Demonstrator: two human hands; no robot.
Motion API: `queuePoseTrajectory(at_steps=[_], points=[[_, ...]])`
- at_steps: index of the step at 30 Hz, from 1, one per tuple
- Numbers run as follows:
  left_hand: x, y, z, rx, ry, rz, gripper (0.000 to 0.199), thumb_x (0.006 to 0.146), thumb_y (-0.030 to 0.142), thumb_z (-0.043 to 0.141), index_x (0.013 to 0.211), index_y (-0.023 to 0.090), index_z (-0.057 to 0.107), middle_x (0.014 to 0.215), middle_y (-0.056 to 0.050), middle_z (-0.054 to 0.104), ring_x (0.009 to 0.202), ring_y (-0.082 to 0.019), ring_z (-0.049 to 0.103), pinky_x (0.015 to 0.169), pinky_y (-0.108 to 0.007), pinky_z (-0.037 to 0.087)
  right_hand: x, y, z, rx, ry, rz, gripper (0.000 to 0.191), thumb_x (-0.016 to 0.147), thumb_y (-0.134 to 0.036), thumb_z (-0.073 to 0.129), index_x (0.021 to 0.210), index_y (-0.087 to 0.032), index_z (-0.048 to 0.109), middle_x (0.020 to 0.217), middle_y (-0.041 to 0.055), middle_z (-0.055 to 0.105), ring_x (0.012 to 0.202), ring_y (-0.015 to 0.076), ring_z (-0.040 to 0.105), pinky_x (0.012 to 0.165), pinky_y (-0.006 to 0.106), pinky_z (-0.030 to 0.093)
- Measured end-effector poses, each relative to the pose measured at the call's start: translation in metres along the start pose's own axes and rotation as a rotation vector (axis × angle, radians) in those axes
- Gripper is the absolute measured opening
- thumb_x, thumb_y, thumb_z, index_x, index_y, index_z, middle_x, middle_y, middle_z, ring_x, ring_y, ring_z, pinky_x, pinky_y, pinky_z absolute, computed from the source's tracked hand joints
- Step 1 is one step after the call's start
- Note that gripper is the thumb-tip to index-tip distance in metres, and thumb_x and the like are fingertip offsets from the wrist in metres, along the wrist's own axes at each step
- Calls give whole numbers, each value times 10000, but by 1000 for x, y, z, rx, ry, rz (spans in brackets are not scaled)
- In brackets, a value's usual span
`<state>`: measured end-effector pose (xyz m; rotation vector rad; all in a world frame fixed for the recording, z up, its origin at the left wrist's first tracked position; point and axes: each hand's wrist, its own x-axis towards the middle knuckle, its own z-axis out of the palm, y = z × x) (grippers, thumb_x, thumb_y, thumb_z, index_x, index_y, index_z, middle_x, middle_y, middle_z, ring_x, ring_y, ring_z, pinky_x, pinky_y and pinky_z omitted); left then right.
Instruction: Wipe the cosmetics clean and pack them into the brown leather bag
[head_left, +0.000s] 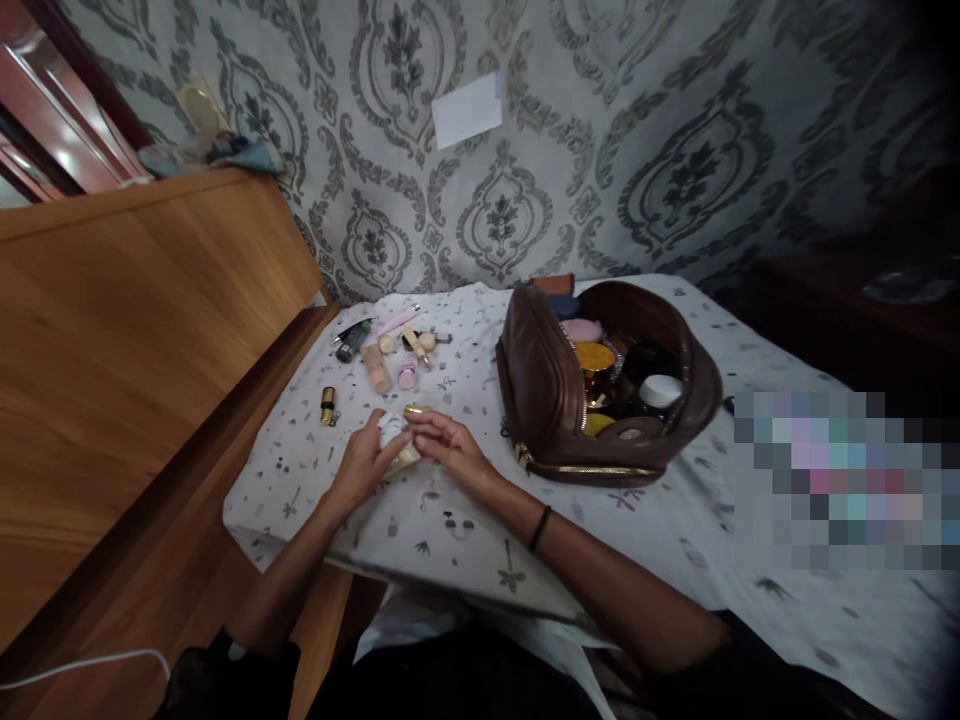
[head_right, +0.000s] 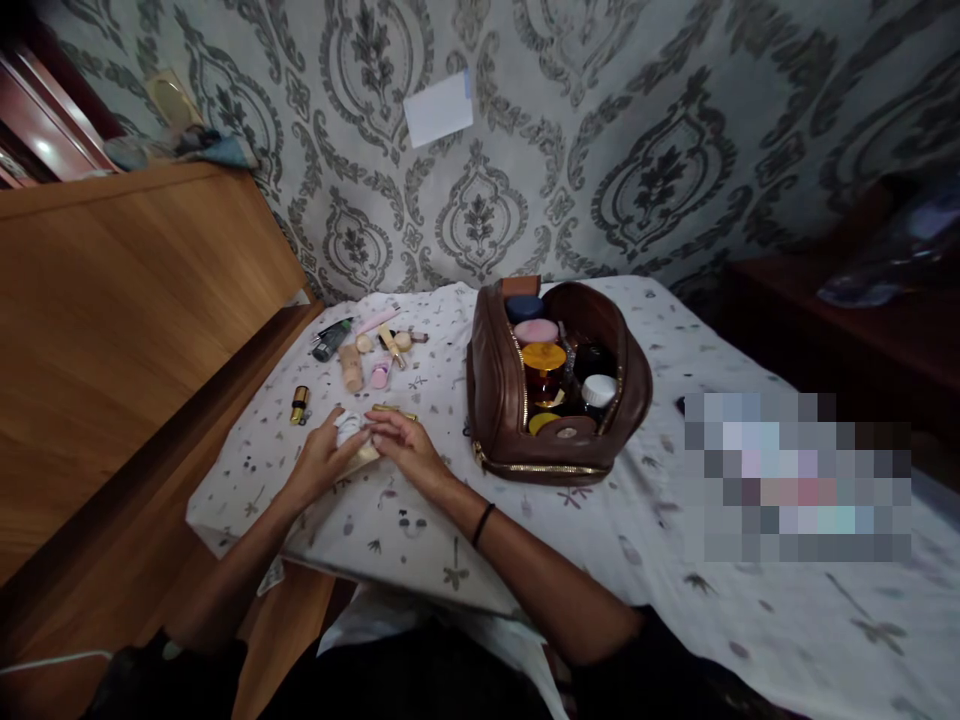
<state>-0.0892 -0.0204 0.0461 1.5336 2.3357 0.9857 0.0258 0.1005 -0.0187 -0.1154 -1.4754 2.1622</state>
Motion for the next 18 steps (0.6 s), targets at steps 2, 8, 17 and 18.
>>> queuePoseTrajectory(at_steps=[2, 8, 17, 18], points=[[1, -1, 0, -28, 46, -4, 256, 930, 463, 501, 951, 209, 512, 689, 39, 591, 619, -156, 576, 594, -249, 416, 0, 5, 2, -57, 4, -24, 471, 741, -327, 766, 1176, -225, 620, 1009, 43, 691, 960, 178, 640, 875, 323, 498], [3, -7, 2, -109, 96, -57, 317, 942, 399, 468, 1186, 197, 476, 726, 46, 554, 617, -144, 544, 609, -249, 407, 0, 15, 4, -229, -90, 58, 294, 736, -369, 759, 926, -177, 640, 772, 8, 660, 681, 148, 601, 620, 265, 471], [20, -19, 10, -686, 372, -174, 337, 826, 470, 636, 989, 209, 499, 818, 32, 547, 696, -111, 550, 646, -222, 480, -4, 6, 12, -164, -79, 73, 497, 740, -445, 769, 1129, -214, 565, 870, 12, 660, 799, 166, 658, 725, 306, 523], [22, -18, 13, -765, 420, -208, 358, 806, 477, 658, 984, 214, 492, 834, 31, 556, 697, -108, 561, 643, -220, 491, -6, 5, 14, -183, -106, 75, 563, 742, -436, 770, 1203, -220, 528, 898, 15, 661, 829, 172, 660, 747, 315, 525]])
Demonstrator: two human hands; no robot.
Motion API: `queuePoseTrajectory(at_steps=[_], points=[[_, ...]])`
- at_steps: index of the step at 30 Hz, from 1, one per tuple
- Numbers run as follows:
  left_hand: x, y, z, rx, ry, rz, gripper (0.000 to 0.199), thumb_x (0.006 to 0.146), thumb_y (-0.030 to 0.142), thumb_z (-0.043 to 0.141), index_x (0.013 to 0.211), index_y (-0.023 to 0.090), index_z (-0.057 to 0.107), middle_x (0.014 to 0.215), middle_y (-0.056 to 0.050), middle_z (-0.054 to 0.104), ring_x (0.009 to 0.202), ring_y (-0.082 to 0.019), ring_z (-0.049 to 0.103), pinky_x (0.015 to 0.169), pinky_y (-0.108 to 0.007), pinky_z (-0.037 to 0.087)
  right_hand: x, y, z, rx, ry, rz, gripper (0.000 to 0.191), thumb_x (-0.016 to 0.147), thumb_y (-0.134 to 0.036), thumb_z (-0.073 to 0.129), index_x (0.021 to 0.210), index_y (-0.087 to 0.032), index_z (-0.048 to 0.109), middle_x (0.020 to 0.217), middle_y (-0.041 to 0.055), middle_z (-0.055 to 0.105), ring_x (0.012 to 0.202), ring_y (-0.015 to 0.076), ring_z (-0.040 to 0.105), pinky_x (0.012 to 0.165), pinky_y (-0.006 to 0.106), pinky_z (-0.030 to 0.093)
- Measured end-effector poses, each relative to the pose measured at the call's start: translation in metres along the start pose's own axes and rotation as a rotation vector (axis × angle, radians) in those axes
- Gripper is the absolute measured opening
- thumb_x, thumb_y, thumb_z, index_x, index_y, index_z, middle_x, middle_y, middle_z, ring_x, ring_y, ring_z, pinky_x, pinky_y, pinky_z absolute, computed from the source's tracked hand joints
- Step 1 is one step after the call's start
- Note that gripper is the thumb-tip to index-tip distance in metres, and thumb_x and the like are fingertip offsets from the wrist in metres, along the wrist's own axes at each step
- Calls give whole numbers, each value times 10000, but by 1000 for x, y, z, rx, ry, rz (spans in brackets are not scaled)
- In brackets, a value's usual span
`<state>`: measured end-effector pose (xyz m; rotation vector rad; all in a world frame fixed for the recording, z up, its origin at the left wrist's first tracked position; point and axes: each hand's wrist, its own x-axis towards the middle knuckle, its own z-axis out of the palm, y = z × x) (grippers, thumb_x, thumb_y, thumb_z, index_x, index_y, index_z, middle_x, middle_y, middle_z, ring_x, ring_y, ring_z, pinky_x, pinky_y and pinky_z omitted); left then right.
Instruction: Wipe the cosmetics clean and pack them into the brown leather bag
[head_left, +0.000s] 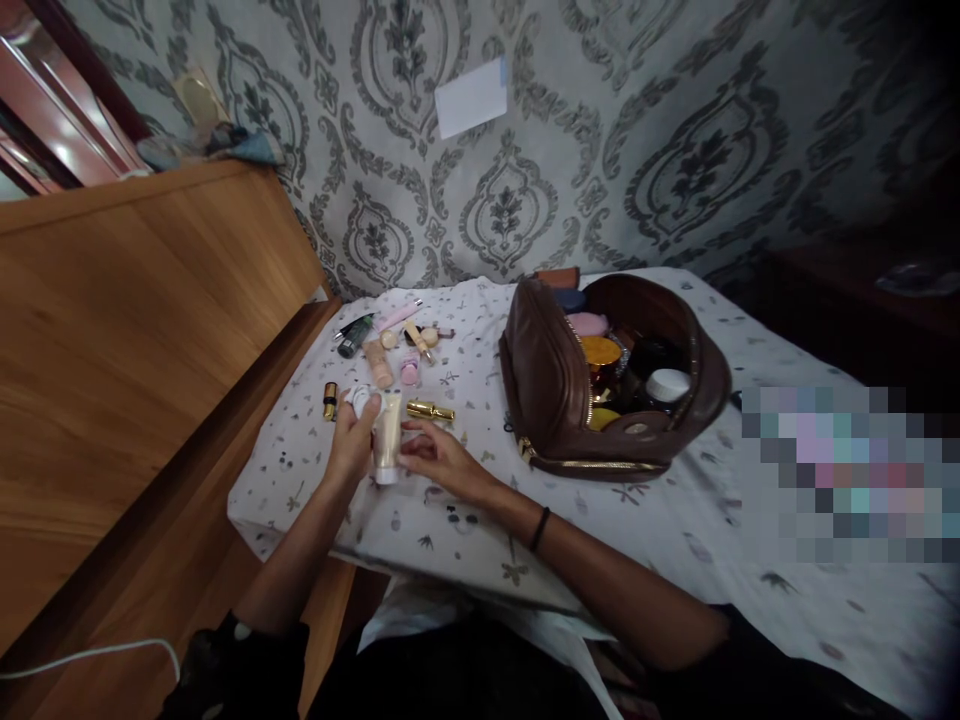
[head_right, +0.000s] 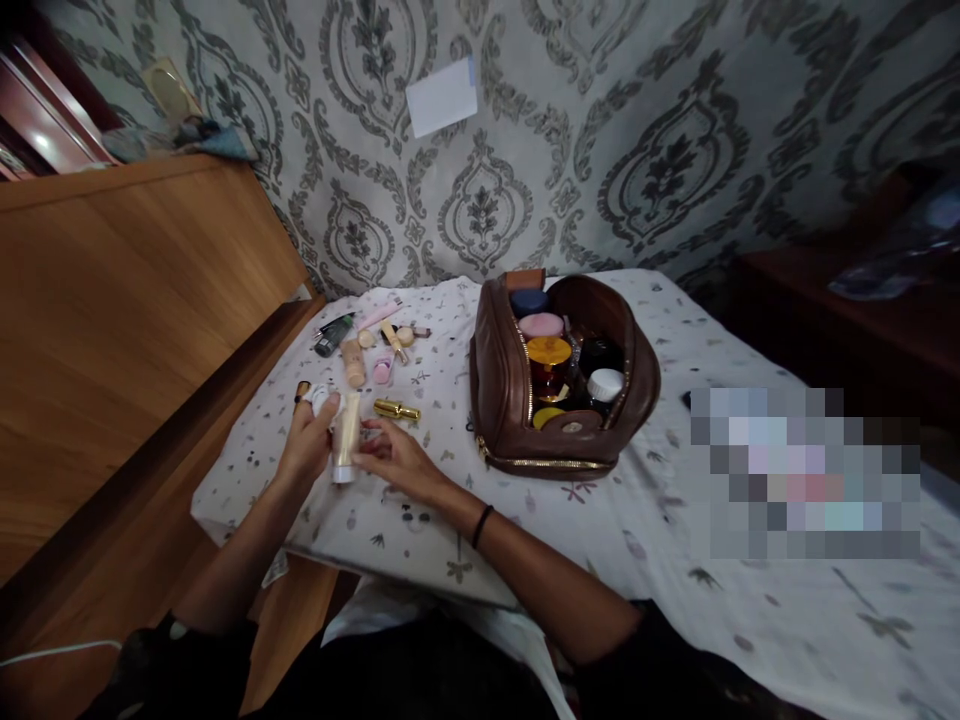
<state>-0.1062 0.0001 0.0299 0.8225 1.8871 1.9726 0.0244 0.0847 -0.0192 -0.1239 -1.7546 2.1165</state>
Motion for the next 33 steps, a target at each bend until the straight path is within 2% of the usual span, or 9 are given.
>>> queuePoseTrajectory(at_steps=[2, 5, 8, 11, 15, 20, 23, 27, 33], points=[[1, -1, 7, -121, 86, -52, 380, 767, 463, 703, 961, 224, 481, 842, 36, 568, 694, -102, 580, 632, -217, 507, -3, -2, 3, -77, -14, -6, 734, 720, -403, 795, 1330, -222, 430, 951, 24, 653, 865, 184, 653, 767, 329, 521], [0, -1, 13, -222, 169, -107, 374, 741, 403, 744, 915, 231, 462, 819, 46, 570, 686, -95, 591, 601, -203, 515, -5, -6, 6, -245, 97, -26, 885, 658, -330, 834, 1389, -203, 352, 991, 34, 610, 865, 195, 625, 750, 332, 509], [-5, -1, 8, -223, 177, -115, 383, 737, 385, 752, 915, 237, 446, 843, 43, 571, 724, -95, 600, 609, -192, 520, -6, -12, 7, -379, 204, -46, 727, 690, -251, 777, 1312, -194, 404, 980, 29, 582, 822, 183, 603, 720, 316, 492], [-13, -3, -8, -154, 121, -96, 415, 738, 420, 742, 930, 245, 418, 903, 38, 558, 797, -111, 604, 644, -212, 537, -8, -16, 6, -508, 209, -121, 442, 731, -175, 695, 1131, -197, 507, 939, 16, 599, 783, 169, 586, 720, 302, 474], [-22, -10, -37, 142, 29, -27, 348, 838, 442, 633, 1024, 243, 417, 989, -5, 543, 913, -164, 594, 780, -330, 568, -8, -11, 1, -731, 176, -242, 249, 749, -145, 678, 976, -185, 583, 929, 37, 610, 851, 193, 577, 776, 316, 468], [-30, -15, -54, 762, -77, 256, 361, 935, 304, 482, 1278, 194, 473, 1171, -106, 509, 1195, -269, 500, 1067, -500, 417, -8, -1, -5, -965, 135, -263, 194, 789, -210, 705, 968, -167, 646, 975, 78, 594, 909, 222, 564, 811, 349, 484], [-36, -10, -48, 923, -93, 353, 387, 961, 263, 435, 1337, 199, 497, 1184, -120, 493, 1170, -281, 525, 1014, -497, 459, -8, -2, -5, -993, 128, -239, 215, 803, -231, 710, 1002, -166, 662, 984, 80, 594, 917, 223, 570, 820, 352, 488], [-47, -6, -31, 908, -142, 493, 440, 974, 240, 444, 1412, 221, 419, 1219, -108, 561, 1171, -248, 556, 999, -418, 480, -8, -3, -5, -983, 124, -224, 235, 795, -225, 720, 1018, -181, 662, 998, 70, 597, 940, 217, 571, 837, 341, 483], [-60, -6, -13, 1141, -294, 511, 278, 981, 278, 479, 1230, 248, 600, 997, -58, 598, 924, -203, 608, 742, -285, 519, -6, 2, -8, -972, 90, -208, 160, 772, -141, 682, 925, -153, 634, 939, 67, 600, 913, 214, 559, 824, 331, 477]])
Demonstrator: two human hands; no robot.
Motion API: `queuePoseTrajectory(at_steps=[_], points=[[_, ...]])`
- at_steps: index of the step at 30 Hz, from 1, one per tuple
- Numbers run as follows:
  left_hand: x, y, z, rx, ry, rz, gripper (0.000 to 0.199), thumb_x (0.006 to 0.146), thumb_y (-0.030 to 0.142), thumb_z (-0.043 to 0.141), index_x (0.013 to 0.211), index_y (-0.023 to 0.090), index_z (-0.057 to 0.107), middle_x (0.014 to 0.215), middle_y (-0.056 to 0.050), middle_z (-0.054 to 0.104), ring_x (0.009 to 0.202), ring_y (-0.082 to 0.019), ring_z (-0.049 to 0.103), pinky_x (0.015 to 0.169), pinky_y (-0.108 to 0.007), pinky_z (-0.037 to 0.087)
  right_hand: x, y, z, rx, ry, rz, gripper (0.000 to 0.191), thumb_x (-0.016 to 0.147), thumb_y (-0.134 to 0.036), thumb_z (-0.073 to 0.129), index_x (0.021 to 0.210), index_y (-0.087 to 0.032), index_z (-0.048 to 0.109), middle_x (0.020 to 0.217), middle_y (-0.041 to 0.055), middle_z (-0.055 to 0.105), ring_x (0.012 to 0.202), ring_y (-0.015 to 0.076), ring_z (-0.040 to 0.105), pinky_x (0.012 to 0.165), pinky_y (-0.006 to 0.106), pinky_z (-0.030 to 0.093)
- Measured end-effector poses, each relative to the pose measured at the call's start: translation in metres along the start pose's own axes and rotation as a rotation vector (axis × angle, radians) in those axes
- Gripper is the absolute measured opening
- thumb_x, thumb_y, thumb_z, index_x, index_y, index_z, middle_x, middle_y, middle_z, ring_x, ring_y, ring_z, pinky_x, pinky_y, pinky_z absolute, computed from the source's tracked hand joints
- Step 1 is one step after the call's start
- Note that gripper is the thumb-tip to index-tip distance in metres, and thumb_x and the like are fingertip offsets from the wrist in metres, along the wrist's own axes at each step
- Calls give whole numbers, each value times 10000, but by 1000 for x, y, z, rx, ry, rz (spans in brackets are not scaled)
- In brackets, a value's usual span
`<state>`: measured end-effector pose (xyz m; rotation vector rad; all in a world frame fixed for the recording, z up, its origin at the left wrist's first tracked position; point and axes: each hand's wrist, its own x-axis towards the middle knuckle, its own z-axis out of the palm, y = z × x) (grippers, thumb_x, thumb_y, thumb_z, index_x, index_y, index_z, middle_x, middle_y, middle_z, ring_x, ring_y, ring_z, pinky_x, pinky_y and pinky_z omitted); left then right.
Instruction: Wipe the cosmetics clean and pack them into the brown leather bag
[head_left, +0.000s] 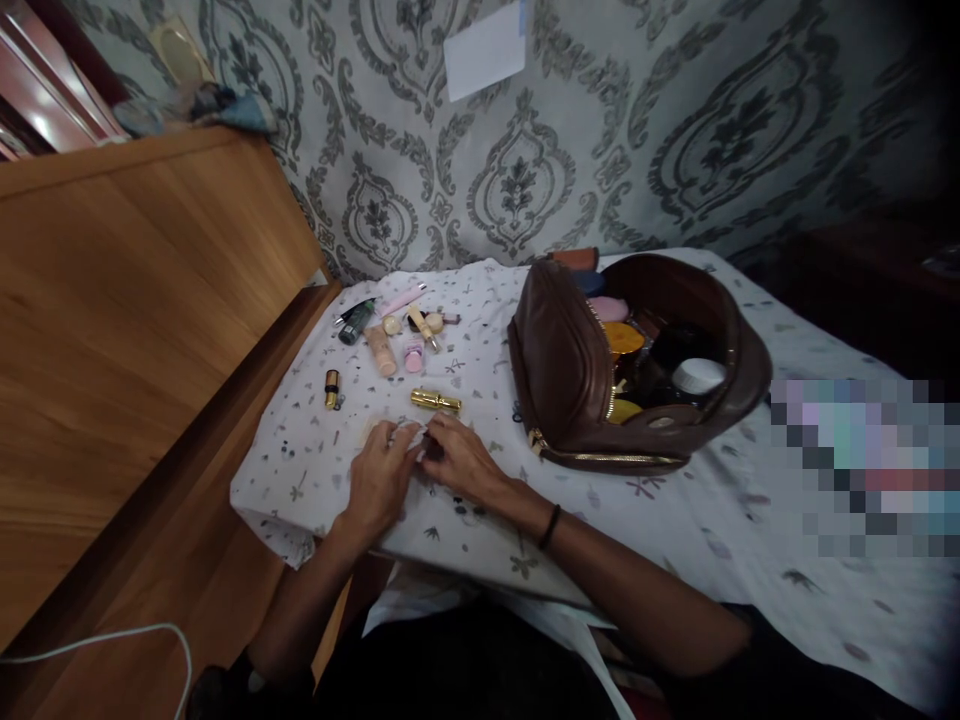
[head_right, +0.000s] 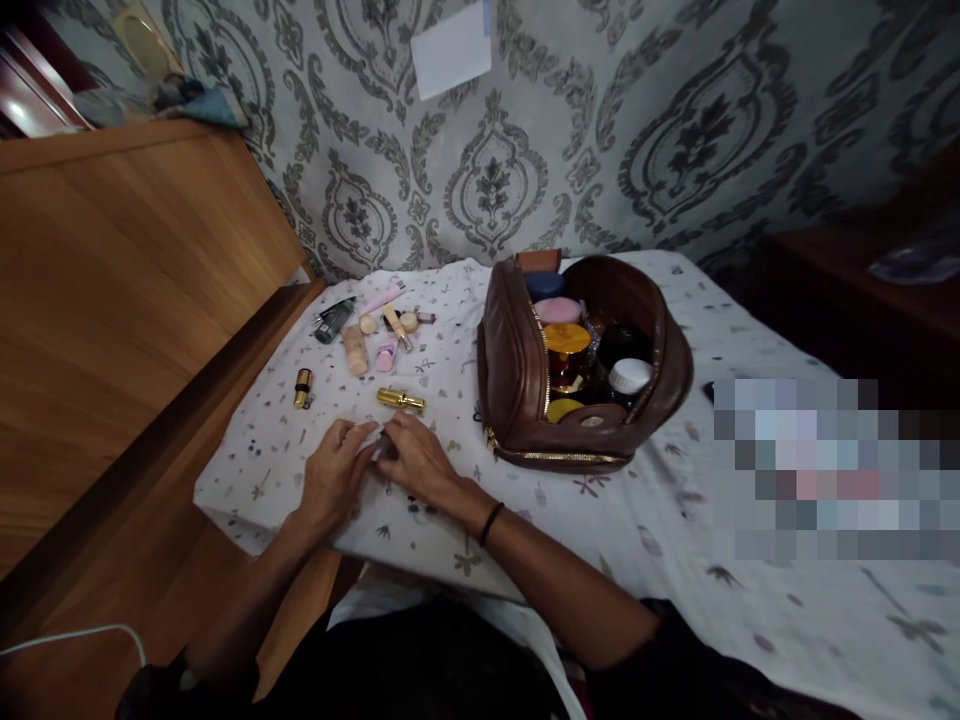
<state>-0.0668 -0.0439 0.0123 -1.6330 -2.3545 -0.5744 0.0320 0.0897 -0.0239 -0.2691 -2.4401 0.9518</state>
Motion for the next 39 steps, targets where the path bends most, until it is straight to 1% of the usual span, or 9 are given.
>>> queuePoseTrajectory(at_steps=[5, 10, 14, 18, 22, 26, 29, 32, 39], points=[[1, -21, -8, -5, 24, -52, 267, 982, 273, 477, 1198, 238, 629, 993, -54, 577, 918, -199, 601, 757, -293, 507, -1, -2, -3, 42, 10, 7, 252, 807, -216, 714, 1044, -163, 646, 922, 57, 600, 892, 207, 565, 820, 330, 474], [-7, -56, -10, 15, 42, -148, 306, 986, 320, 449, 1209, 230, 637, 961, -58, 572, 909, -217, 608, 757, -321, 516, 0, -5, -5, 32, -5, 21, 240, 809, -213, 706, 1041, -167, 668, 912, 60, 615, 861, 207, 569, 788, 324, 476], [-17, -74, -13, 29, 33, -187, 311, 982, 337, 436, 1181, 235, 651, 934, -56, 574, 879, -226, 612, 745, -332, 518, 0, -5, -5, 15, -10, 21, 256, 819, -224, 696, 1070, -172, 671, 954, 79, 647, 892, 223, 590, 822, 343, 483], [-16, -71, -21, -16, 77, -192, 301, 983, 325, 430, 1173, 229, 642, 925, -48, 569, 870, -222, 613, 775, -339, 516, -1, -4, -6, 25, -21, 8, 307, 836, -223, 682, 1134, -155, 659, 1021, 108, 658, 953, 246, 605, 860, 369, 486], [-6, -45, -23, -43, 129, -109, 295, 984, 302, 451, 1218, 232, 617, 991, -58, 576, 915, -208, 607, 789, -318, 516, -1, -6, -8, 68, -14, -22, 316, 832, -177, 673, 1147, -186, 644, 996, 73, 649, 900, 212, 606, 811, 337, 486], [3, -15, -15, 50, 17, 48, 302, 974, 286, 488, 1252, 275, 607, 1060, -66, 576, 957, -208, 593, 743, -285, 516, -1, -7, -7, 69, 12, -15, 239, 786, -116, 698, 1006, -184, 632, 909, 41, 629, 855, 195, 587, 788, 314, 473], [7, -6, -13, 111, -50, 60, 302, 978, 293, 483, 1252, 268, 609, 1053, -74, 569, 947, -219, 592, 706, -283, 513, -1, -6, -5, 64, 14, -23, 244, 760, -92, 715, 962, -179, 610, 900, 40, 618, 851, 197, 572, 786, 315, 468], [11, -16, -19, 106, -80, 36, 290, 986, 296, 467, 1234, 263, 614, 1030, -65, 559, 922, -205, 597, 720, -280, 511, -1, -6, -5, 69, 12, -45, 287, 762, -95, 724, 1008, -171, 599, 934, 53, 616, 877, 207, 571, 790, 321, 466], [17, -61, -28, 6, -66, -75, 302, 993, 330, 435, 1209, 226, 619, 998, -59, 576, 853, -196, 608, 776, -317, 504, -1, -6, -7, 54, -5, -72, 256, 764, -67, 716, 966, -167, 595, 923, 55, 602, 858, 202, 561, 758, 304, 448]])
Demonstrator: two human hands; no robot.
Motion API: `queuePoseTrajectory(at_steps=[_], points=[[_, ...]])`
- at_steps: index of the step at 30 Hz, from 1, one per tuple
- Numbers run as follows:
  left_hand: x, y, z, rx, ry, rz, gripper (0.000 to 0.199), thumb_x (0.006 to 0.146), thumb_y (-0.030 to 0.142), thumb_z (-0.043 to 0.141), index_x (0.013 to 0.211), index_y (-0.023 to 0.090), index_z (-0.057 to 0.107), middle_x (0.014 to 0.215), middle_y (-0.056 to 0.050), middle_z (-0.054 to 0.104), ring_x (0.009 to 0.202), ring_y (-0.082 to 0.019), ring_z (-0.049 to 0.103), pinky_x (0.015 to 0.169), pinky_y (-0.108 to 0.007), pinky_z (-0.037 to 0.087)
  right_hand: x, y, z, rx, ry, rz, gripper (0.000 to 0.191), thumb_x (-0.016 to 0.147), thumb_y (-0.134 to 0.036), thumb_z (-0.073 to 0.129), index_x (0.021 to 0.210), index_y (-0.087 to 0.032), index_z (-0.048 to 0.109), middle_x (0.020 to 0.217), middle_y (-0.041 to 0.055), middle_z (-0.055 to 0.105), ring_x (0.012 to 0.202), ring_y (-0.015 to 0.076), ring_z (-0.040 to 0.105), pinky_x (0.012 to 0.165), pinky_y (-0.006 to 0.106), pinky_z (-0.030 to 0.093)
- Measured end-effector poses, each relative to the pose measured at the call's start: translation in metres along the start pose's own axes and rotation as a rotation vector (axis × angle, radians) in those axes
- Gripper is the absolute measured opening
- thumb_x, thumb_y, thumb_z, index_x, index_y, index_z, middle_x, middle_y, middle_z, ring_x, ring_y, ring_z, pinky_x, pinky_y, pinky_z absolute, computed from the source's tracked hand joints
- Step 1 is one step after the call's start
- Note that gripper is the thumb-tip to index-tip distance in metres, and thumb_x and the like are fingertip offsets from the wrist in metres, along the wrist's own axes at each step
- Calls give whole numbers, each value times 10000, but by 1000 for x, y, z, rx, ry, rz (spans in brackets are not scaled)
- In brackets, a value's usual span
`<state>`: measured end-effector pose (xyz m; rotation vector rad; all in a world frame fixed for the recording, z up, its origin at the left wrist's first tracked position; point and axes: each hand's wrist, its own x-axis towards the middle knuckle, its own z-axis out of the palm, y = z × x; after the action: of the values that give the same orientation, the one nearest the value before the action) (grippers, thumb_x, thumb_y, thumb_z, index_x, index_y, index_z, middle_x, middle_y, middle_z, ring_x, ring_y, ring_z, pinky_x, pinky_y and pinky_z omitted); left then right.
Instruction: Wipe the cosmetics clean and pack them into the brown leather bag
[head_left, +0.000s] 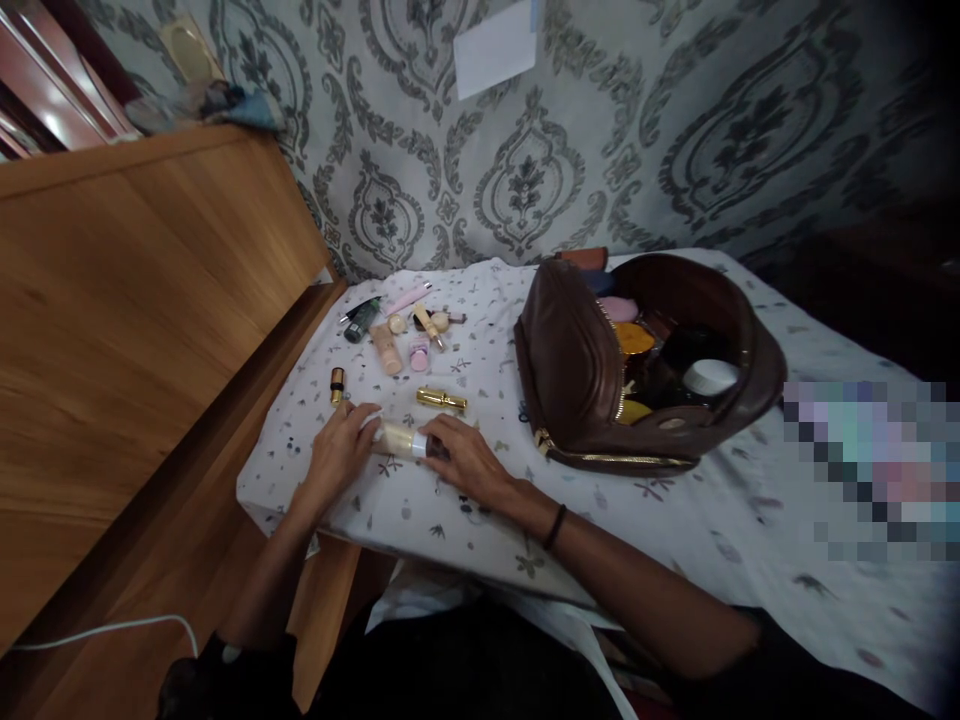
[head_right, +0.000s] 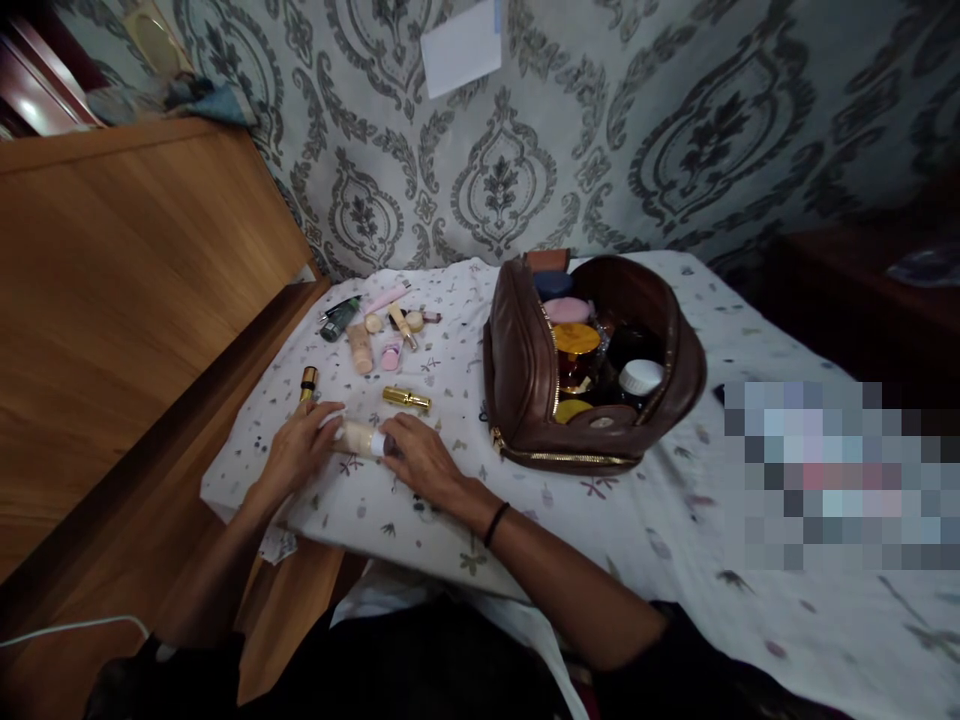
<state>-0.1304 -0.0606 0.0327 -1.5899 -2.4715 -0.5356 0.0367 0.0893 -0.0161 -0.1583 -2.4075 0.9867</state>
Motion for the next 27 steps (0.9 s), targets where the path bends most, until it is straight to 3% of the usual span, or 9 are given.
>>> queuePoseTrajectory(at_steps=[6, 12, 16, 21, 27], points=[[6, -22, 4, -224, -39, -93, 347, 971, 416, 413, 1147, 194, 614, 965, -56, 649, 879, -216, 621, 808, -345, 492, 0, 2, 1, 11, 2, 6, 262, 790, -88, 702, 1015, -180, 604, 931, 46, 598, 833, 187, 560, 746, 294, 451], [10, -29, 1, -571, -190, -272, 450, 870, 581, 496, 1045, 178, 595, 656, 47, 527, 500, -119, 479, 469, -233, 376, -2, 1, 0, -34, -11, 36, 278, 821, -121, 688, 1080, -186, 613, 990, 71, 640, 924, 219, 588, 826, 333, 470], [10, -25, -3, -723, -206, -384, 527, 802, 630, 570, 1074, 179, 565, 573, 80, 457, 406, -94, 397, 389, -211, 290, -2, -1, 0, -25, -10, 56, 316, 825, -76, 656, 1116, -191, 615, 985, 61, 650, 862, 197, 604, 791, 320, 486], [12, -12, -8, -755, -47, -252, 436, 811, 559, 592, 1033, 185, 570, 792, 20, 546, 657, -130, 535, 574, -235, 439, 0, 0, 0, 70, 90, 85, 306, 810, -34, 624, 1081, -177, 627, 1016, 70, 633, 842, 178, 612, 760, 308, 508], [5, -11, -8, -469, -22, -118, 326, 935, 424, 477, 1141, 189, 568, 826, 5, 572, 662, -152, 506, 609, -268, 419, 3, 14, 5, 103, 158, 153, 354, 763, -120, 719, 1104, -172, 642, 1002, 80, 627, 855, 200, 616, 812, 365, 522]])
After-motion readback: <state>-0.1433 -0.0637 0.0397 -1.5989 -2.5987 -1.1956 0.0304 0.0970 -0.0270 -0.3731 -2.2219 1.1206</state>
